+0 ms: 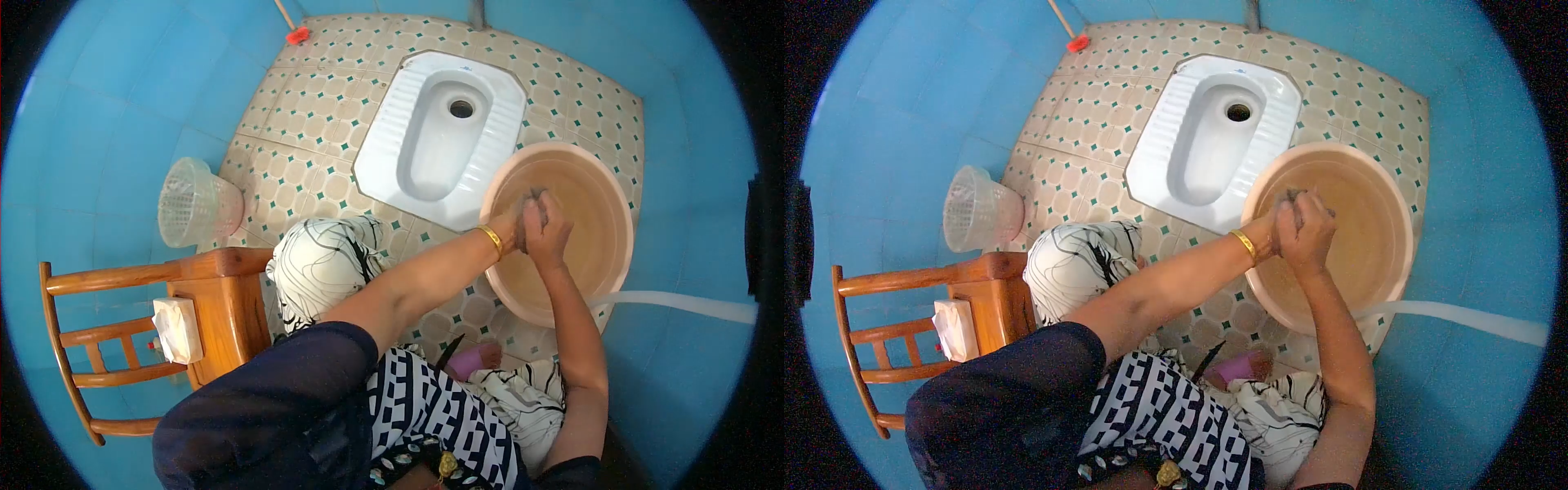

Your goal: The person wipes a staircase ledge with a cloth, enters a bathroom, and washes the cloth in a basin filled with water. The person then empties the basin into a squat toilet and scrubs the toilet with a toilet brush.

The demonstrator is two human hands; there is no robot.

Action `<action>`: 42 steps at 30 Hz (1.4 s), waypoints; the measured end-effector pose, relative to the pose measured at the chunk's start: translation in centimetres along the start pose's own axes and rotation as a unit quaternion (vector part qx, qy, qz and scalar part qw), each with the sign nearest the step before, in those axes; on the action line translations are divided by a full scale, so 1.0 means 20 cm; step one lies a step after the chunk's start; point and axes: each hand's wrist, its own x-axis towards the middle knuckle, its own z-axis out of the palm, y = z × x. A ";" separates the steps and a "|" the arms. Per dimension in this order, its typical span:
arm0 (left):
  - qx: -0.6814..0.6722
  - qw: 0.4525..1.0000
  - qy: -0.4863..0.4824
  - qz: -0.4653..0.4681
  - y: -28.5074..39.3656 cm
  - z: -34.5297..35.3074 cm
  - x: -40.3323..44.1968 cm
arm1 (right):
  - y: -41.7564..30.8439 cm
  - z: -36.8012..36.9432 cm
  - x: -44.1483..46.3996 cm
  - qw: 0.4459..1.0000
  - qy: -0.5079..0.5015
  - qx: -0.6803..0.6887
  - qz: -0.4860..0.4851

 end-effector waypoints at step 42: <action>-0.592 0.746 0.051 -0.301 0.35 0.16 0.04 | -0.03 -0.14 0.02 0.963 -0.019 0.202 0.180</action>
